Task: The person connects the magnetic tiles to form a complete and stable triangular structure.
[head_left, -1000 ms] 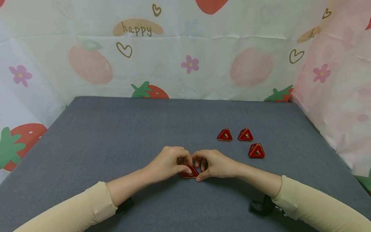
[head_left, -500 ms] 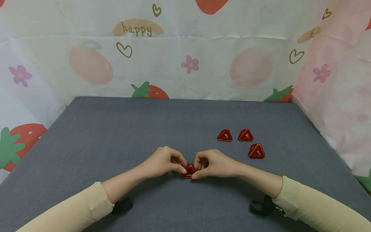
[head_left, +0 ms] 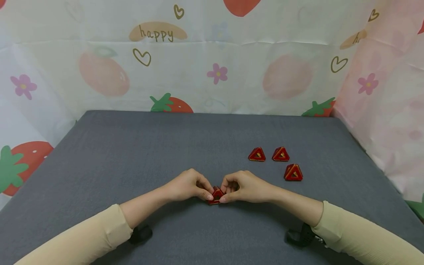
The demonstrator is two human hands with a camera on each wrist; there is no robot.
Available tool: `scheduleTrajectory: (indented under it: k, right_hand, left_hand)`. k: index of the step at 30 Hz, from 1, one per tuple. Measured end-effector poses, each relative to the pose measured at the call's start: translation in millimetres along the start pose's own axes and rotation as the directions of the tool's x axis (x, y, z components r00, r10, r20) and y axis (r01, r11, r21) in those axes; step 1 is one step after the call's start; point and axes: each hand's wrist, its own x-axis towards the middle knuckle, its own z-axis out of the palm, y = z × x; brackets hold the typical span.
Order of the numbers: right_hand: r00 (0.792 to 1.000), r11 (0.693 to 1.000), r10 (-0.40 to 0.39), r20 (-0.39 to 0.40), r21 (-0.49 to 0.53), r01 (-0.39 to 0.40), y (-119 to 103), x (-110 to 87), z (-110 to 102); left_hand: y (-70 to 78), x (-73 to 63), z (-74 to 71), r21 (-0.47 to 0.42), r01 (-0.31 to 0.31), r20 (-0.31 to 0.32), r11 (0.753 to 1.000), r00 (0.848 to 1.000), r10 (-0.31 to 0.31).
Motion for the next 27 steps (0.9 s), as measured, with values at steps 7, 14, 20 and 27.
scheduleTrajectory:
  k: [7,14,20,27]
  right_hand:
    - [1.0,1.0,0.0,0.003,0.011,0.0,0.9,0.7,0.2]
    - [1.0,0.999,0.007,0.01,0.04,-0.007,1.1,0.8,0.2]
    - [1.0,0.999,0.003,0.016,0.051,-0.004,1.2,0.6,0.3]
    - [1.0,0.998,-0.004,0.019,0.056,0.003,1.5,0.8,0.2]
  left_hand:
    - [-1.2,2.8,1.3,-0.043,0.03,0.013,0.999,0.999,-0.029]
    - [-1.7,4.8,0.3,-0.04,0.028,0.03,0.999,0.999,-0.027]
    - [-1.1,5.4,-0.2,-0.046,0.027,0.037,0.999,0.999,-0.025]
    - [0.5,5.1,-0.7,-0.048,0.03,0.037,0.998,0.999,-0.029]
